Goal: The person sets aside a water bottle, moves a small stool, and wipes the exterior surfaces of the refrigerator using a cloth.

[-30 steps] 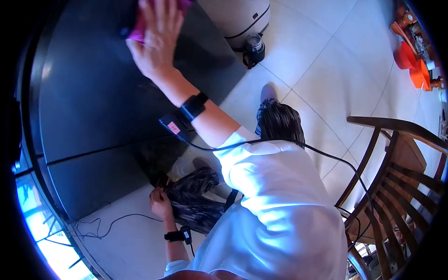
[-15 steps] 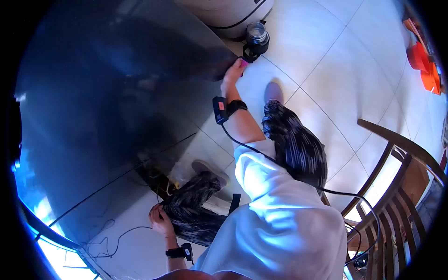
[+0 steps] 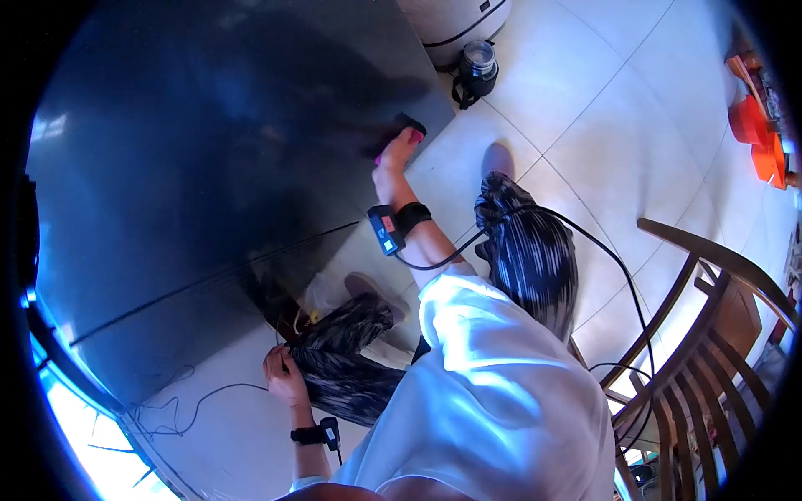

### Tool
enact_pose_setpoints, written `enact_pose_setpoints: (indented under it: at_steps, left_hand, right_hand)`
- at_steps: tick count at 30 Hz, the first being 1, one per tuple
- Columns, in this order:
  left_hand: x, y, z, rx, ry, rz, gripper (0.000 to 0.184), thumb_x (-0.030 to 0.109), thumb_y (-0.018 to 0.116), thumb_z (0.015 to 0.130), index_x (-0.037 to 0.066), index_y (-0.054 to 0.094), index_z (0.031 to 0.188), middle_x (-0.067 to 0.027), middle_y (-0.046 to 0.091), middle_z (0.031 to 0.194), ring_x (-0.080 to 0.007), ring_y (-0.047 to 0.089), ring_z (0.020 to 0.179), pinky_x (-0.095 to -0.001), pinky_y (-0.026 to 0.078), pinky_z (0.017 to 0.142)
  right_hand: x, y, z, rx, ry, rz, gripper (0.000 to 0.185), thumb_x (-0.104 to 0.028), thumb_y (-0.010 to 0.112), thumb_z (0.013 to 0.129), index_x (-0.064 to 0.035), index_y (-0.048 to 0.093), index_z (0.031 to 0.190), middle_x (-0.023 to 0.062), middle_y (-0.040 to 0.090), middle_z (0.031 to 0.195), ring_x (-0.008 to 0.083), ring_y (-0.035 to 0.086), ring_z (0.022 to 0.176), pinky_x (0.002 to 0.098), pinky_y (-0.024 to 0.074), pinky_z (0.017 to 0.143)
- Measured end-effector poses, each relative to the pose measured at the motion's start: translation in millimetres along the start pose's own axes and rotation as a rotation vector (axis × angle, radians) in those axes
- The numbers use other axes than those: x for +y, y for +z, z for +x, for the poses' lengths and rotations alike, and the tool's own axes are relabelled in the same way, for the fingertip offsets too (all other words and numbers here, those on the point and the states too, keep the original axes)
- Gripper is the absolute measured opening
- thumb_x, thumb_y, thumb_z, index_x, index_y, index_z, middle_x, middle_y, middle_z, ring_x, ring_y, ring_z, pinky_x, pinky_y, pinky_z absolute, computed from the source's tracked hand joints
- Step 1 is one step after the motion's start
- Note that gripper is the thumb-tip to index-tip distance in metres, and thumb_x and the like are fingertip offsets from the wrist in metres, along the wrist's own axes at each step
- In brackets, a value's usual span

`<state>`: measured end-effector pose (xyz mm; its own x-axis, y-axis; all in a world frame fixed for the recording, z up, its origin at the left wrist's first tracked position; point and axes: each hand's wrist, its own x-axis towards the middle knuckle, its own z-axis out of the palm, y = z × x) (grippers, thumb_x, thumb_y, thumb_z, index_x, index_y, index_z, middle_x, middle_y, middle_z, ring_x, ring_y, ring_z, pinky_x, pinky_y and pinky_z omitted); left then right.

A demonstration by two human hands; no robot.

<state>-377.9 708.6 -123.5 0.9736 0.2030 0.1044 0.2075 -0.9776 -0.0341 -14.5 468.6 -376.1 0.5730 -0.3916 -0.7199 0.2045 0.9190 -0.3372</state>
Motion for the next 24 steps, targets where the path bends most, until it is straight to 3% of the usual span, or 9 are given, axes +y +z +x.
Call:
enact_pose_setpoints:
  at_steps: [4,8,9,10,16,19,21,22,24]
  left_hand:
    - [-6,2,-8,0.032,-0.054,-0.055,0.013,0.011,0.055,0.089,0.005,0.067,0.089,-0.0084,0.068,0.101,-0.0292,0.062,0.097,-0.039,0.049,0.088]
    - [-22,10,-21,0.086,-0.057,-0.048,0.014,0.012,0.056,0.088,0.005,0.068,0.09,-0.0082,0.067,0.101,-0.029,0.061,0.097,-0.0389,0.049,0.087]
    - [-23,12,-19,0.081,-0.062,-0.037,0.014,0.013,0.057,0.088,0.005,0.068,0.09,-0.008,0.067,0.101,-0.029,0.061,0.097,-0.0388,0.049,0.087]
    - [-25,14,-19,0.111,-0.072,-0.047,0.014,0.013,0.057,0.088,0.005,0.068,0.09,-0.008,0.067,0.101,-0.029,0.061,0.097,-0.0388,0.049,0.087]
    - [-30,13,-22,0.111,-0.073,-0.079,0.015,0.014,0.057,0.087,0.005,0.068,0.09,-0.0073,0.068,0.1,-0.029,0.061,0.097,-0.0389,0.049,0.087]
    - [-26,11,-23,0.123,-0.037,-0.048,0.015,0.014,0.057,0.087,0.005,0.069,0.09,-0.007,0.068,0.1,-0.0288,0.061,0.097,-0.0389,0.048,0.087]
    - [-25,11,-21,0.118,-0.071,-0.036,0.015,0.013,0.057,0.086,0.006,0.069,0.09,-0.0066,0.068,0.1,-0.0282,0.061,0.097,-0.0389,0.049,0.087]
    - [-24,12,-19,0.115,-0.069,-0.034,0.015,0.013,0.057,0.086,0.006,0.069,0.09,-0.0066,0.068,0.1,-0.0282,0.061,0.097,-0.0389,0.049,0.087]
    - [-25,13,-21,0.159,-0.04,-0.05,0.014,0.013,0.056,0.086,0.006,0.069,0.089,-0.0059,0.068,0.1,-0.0277,0.061,0.097,-0.0386,0.049,0.087]
  right_hand:
    - [-28,54,-49,0.051,-0.27,-0.19,0.047,-0.037,0.041,0.101,-0.0067,0.042,0.137,0.0123,0.048,0.135,0.0238,0.049,0.119,0.0362,0.0374,0.103]
    - [-70,117,-62,0.035,-0.756,-0.391,0.044,-0.023,0.049,0.098,0.0004,0.042,0.134,0.014,0.05,0.133,0.0244,0.049,0.117,0.0336,0.0336,0.105]
    - [-92,135,-84,-0.07,-0.765,-0.349,0.044,-0.02,0.051,0.097,0.0018,0.041,0.134,0.0142,0.052,0.131,0.0239,0.049,0.118,0.0339,0.0333,0.105]
    - [-113,150,-108,-0.295,-0.826,-0.298,0.062,-0.023,0.05,0.094,0.0061,0.027,0.144,0.0276,0.025,0.151,0.0387,0.024,0.14,0.0431,0.0171,0.116]
    - [-151,233,-244,-0.472,-1.611,-0.556,0.064,-0.031,0.056,0.09,-0.0018,0.036,0.143,0.0268,0.026,0.151,0.048,0.02,0.139,0.0546,0.0156,0.113]
    - [-149,228,-285,-0.558,-1.713,-0.662,0.065,-0.037,0.047,0.091,-0.0083,0.034,0.148,0.0217,0.025,0.154,0.0445,0.021,0.14,0.0562,0.0182,0.111]
    - [-129,212,-264,-0.534,-1.941,-0.725,0.065,-0.039,0.052,0.09,-0.0068,0.037,0.145,0.023,0.024,0.153,0.0469,0.019,0.14,0.0587,0.0163,0.11]
    - [-117,191,-270,-0.69,-1.752,-0.746,0.063,-0.039,0.054,0.09,-0.0043,0.041,0.141,0.0244,0.024,0.153,0.0486,0.019,0.14,0.0601,0.0155,0.11]
    - [-87,151,-244,-0.661,-1.641,-0.834,0.064,-0.045,0.052,0.091,-0.0064,0.043,0.141,0.0228,0.023,0.154,0.0469,0.018,0.142,0.0617,0.0157,0.109]
